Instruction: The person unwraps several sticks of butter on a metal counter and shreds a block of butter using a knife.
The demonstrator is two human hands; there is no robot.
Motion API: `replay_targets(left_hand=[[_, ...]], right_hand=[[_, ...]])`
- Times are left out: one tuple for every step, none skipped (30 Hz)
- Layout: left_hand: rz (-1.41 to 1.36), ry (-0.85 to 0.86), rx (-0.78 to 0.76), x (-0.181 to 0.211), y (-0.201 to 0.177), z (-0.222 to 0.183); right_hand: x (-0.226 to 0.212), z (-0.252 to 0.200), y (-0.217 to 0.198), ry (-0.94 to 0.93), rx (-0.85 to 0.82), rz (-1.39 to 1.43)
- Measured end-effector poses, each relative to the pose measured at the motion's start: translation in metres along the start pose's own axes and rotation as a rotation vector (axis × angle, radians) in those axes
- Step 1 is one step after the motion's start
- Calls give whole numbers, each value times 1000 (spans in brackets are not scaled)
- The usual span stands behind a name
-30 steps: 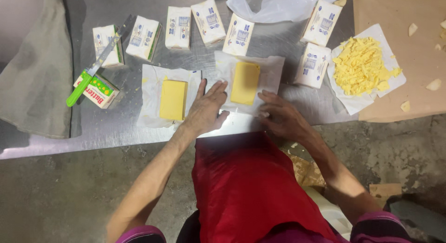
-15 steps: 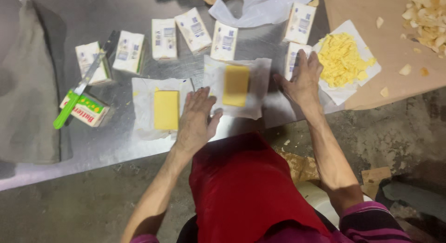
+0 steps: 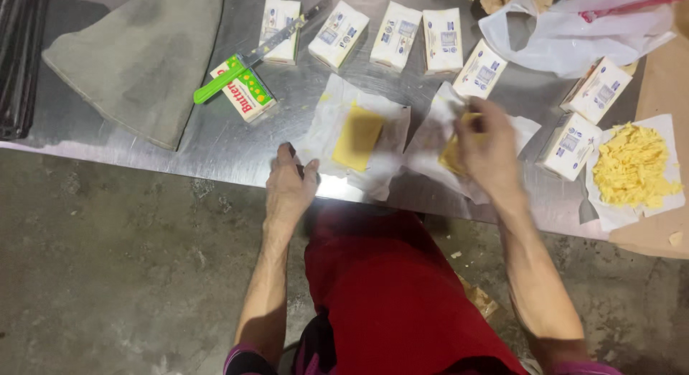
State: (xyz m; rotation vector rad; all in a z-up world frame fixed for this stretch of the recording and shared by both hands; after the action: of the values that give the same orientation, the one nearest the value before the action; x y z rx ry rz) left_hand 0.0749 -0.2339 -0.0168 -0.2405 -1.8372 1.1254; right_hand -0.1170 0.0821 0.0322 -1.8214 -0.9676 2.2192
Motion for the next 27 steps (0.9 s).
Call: replay_targets(left_hand=[[-6,2,3,-2,4,4],[-104,-76,-33,-10,13,8],[-201,-154,-71,-19,22,10],[-205,-140,-86,-20,27,13],[-228,-59,-11,-15,24,18],[-258,27,59,-8,20,26],[-269,46,39,-7,23,36],[-285,118,74,-3,19,43],[-304,191,109,2,17,50],[-309,207,90,6,20,62],[-278,255,86,15,22,73],[-241,301,79,23,26,82],[-241,315,58,31,34,90],[-224,353,25,42,42,100],[-207,390,-8,53,48,106],[-207,403,-23,59,51,107],[-191,519,30,73,45,105],[-179,637,85,90,39,101],[-183,652,74,100,38,99],[-130,703,155,110,27,90],[-78,753,237,121,18,78],[-80,766,231,131,16,73],[-185,678,154,134,17,74],[-291,586,75,136,22,74],[-296,595,68,145,23,67],[-302,564,34,151,26,64],[-307,533,0,157,29,60]], right_hand=[[-11,11,29,-62,-89,36],[-22,18,59,-184,-106,-160],[-29,27,83,-303,-127,-357],[-28,35,98,-332,-96,-307],[-28,36,107,-362,-65,-259],[-22,34,103,-348,-47,-278],[-22,31,98,-334,3,-268],[-23,21,93,-314,47,-254],[-26,9,86,-291,59,-269],[-6,2,79,11,-22,-211],[11,-15,78,311,-104,-141],[3,-29,76,330,-86,-140],[-1,-46,76,385,-82,-92],[-2,-57,77,430,-77,-41],[-3,-65,77,438,-58,-37],[-4,-73,75,409,-43,-16],[-2,-81,73,379,-28,4],[7,-88,64,387,-11,3],[14,-96,42,332,100,37],[23,-105,19,276,207,71],[46,-113,-11,347,335,21],[73,-112,-46,414,461,-27],[80,-100,-80,288,539,-304],[86,-88,-105,155,603,-587],[116,-73,-118,243,593,-601],[141,-60,-131,314,579,-613],[155,-55,-141,304,585,-616]])
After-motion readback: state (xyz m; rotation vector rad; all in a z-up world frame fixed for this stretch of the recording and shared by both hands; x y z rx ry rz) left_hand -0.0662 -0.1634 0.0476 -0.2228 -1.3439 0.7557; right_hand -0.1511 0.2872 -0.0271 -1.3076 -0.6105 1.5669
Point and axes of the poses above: each hand's wrist, its own z-axis towards the middle knuckle, its own y-axis out of the palm, x = y × z, the point moved 9 cm from there along z, towards the middle knuckle, and after that the axes turned 4 degrees about z, right-handed, at the moved point
